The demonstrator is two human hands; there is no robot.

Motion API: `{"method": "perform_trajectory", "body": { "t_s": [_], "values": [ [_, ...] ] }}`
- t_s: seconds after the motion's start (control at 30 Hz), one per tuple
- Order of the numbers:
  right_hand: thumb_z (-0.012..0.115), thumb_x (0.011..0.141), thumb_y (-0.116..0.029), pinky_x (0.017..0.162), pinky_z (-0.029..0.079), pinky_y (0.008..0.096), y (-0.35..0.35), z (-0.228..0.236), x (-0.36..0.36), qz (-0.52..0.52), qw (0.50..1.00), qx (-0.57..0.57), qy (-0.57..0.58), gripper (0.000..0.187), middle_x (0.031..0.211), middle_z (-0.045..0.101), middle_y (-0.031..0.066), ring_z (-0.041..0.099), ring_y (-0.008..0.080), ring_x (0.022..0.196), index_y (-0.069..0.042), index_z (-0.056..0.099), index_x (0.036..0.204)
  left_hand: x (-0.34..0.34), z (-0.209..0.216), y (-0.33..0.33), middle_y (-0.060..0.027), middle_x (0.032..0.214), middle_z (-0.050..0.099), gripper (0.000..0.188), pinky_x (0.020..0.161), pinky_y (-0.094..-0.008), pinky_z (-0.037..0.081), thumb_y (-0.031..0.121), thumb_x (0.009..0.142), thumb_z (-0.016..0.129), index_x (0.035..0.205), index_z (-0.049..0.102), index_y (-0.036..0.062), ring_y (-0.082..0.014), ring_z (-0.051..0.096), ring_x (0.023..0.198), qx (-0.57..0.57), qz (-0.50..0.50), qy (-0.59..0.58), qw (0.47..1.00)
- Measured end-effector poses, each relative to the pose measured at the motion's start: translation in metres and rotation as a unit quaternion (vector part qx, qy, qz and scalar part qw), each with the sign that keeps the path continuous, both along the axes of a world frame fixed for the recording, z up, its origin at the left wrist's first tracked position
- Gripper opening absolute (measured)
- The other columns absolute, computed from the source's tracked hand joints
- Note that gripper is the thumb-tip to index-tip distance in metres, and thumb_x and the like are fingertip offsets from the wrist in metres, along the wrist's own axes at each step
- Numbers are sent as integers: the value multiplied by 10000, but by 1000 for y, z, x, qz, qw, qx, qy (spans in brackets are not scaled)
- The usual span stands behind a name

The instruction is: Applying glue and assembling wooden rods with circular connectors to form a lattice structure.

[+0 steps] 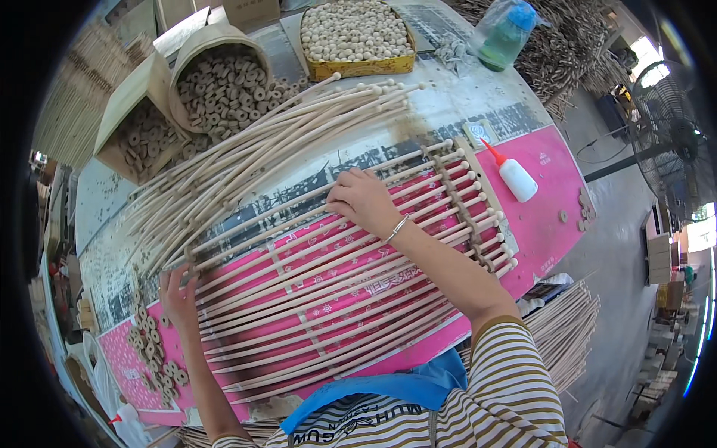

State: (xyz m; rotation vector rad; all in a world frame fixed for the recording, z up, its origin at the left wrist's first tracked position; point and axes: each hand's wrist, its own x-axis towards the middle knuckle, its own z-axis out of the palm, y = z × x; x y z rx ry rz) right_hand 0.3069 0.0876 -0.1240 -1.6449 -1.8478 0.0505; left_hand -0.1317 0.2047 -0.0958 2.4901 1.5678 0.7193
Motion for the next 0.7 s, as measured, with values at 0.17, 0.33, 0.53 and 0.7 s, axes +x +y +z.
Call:
{"method": "perform_trajectory", "body": {
  "t_s": [0.17, 0.33, 0.53, 0.7],
  "values": [
    [769, 874, -301, 891, 464, 376, -1, -3, 0, -7, 1000, -17, -13, 153, 912, 627, 12, 605, 225, 954, -152, 743, 893, 2, 0, -1, -81, 1035, 618, 362, 907, -447, 467, 46, 800, 806, 1146, 725, 114, -318, 597, 1025, 6, -5, 8, 1000],
    [762, 883, -320, 893, 463, 370, -1, -4, 0, -10, 999, -29, -27, 167, 906, 623, 7, 601, 214, 958, -154, 749, 897, 5, 4, -3, -86, 1028, 610, 367, 905, -450, 465, 27, 797, 800, 1147, 723, 108, -320, 591, 1014, 0, -4, -6, 1000],
    [756, 890, -307, 904, 460, 371, -2, -2, -2, -11, 999, -35, -36, 154, 918, 626, 10, 600, 220, 976, -155, 750, 910, 0, 2, -2, -88, 1028, 608, 362, 899, -455, 461, 19, 798, 797, 1142, 722, 104, -324, 586, 1008, 8, -12, 3, 1000],
    [759, 873, -206, 913, 453, 382, 6, 5, 2, -69, 997, 24, -21, 122, 1009, 655, 8, 601, 226, 1015, -148, 760, 980, 4, 4, -4, -85, 1023, 614, 354, 882, -448, 470, 19, 800, 796, 1138, 723, 99, -316, 590, 1007, 12, -19, 1, 1000]
  ]
}}
